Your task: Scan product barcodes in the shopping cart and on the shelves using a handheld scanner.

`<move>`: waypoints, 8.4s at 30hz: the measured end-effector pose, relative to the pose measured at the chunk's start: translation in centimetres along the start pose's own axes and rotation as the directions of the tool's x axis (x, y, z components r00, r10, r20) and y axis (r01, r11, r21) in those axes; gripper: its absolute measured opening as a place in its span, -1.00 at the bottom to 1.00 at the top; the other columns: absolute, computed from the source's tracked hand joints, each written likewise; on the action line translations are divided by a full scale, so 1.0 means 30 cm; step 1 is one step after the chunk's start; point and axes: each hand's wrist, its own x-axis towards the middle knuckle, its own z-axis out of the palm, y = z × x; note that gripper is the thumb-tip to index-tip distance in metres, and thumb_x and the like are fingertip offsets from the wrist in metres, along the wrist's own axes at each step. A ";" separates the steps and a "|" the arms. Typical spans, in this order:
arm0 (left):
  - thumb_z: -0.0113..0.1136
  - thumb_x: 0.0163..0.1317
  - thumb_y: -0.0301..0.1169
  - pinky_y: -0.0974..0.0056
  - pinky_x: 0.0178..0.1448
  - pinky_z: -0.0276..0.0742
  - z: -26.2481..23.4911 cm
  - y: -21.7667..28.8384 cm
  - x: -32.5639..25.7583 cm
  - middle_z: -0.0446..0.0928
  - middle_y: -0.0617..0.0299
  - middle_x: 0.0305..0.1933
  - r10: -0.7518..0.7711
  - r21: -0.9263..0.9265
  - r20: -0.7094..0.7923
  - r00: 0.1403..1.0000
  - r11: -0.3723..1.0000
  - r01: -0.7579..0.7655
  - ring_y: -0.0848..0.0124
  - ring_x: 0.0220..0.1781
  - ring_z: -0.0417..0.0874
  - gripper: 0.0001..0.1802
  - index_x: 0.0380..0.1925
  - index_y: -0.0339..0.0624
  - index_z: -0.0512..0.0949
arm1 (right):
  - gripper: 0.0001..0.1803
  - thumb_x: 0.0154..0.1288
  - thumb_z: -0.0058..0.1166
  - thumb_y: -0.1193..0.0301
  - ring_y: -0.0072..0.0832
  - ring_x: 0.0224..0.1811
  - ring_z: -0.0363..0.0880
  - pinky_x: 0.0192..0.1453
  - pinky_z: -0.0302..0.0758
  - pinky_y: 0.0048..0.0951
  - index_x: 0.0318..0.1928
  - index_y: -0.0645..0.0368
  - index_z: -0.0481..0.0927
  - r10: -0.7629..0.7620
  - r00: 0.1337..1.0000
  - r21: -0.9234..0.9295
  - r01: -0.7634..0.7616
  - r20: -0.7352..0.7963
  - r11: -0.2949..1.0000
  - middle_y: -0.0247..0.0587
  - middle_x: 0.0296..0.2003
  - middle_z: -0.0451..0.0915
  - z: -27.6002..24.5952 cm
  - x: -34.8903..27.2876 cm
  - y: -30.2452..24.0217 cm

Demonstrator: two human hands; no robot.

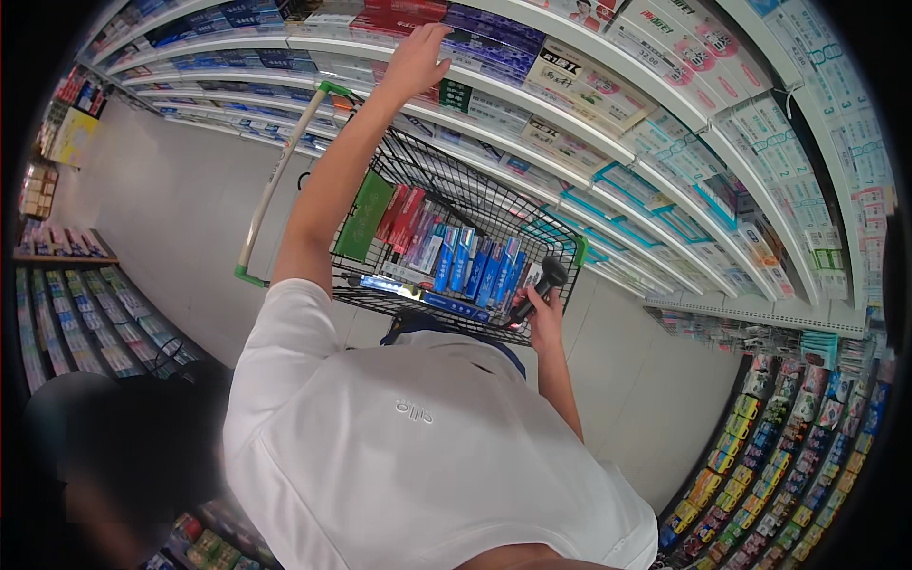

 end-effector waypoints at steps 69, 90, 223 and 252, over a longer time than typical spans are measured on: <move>0.09 -0.04 -0.57 0.10 0.07 0.57 0.061 0.668 -0.932 0.55 0.04 -0.03 -0.202 -0.563 0.826 0.526 -0.333 0.756 0.13 -0.01 0.65 -0.37 0.16 -0.24 0.32 | -0.51 0.21 0.15 0.48 -0.40 -0.33 0.62 -0.21 0.56 -0.38 0.13 0.22 0.30 0.005 0.993 -0.006 -0.005 0.121 1.000 -0.12 -0.30 0.60 -0.058 0.062 -0.036; 0.25 -0.19 -0.52 0.19 0.15 0.47 0.147 1.146 -0.842 0.54 0.08 0.04 0.010 -0.506 0.862 0.507 -0.021 0.862 0.25 0.09 0.58 -0.17 0.25 -0.21 0.29 | -0.81 0.16 0.24 0.47 -0.62 -0.54 0.45 -0.43 0.37 -0.57 -0.25 0.28 0.55 -0.310 0.930 0.144 0.285 0.198 0.948 -0.33 -0.52 0.52 -0.310 -0.049 -0.217; -0.14 0.41 0.01 0.18 -0.26 0.67 -0.085 0.713 -0.856 0.62 -0.01 -0.24 -0.560 -0.734 0.672 0.484 -0.418 0.536 0.21 -0.26 0.70 -0.50 -0.14 -0.26 0.48 | -0.60 -0.01 0.42 0.50 -0.63 -0.53 0.51 -0.51 0.43 -0.57 -0.17 0.24 0.52 -0.271 0.961 -0.145 0.277 0.063 0.950 -0.29 -0.38 0.59 0.368 -0.196 0.027; 0.13 0.30 -0.30 -0.02 0.30 0.39 -0.089 0.663 -0.818 0.41 -0.13 0.18 -0.222 -0.912 0.308 0.925 -0.347 0.220 0.01 0.21 0.48 -0.74 -0.09 -0.18 0.49 | -0.60 -0.03 0.40 0.56 -0.58 -0.40 0.59 -0.39 0.52 -0.56 -0.14 0.29 0.57 -0.225 0.951 -0.018 0.234 0.211 0.972 -0.25 -0.33 0.63 0.252 -0.199 -0.007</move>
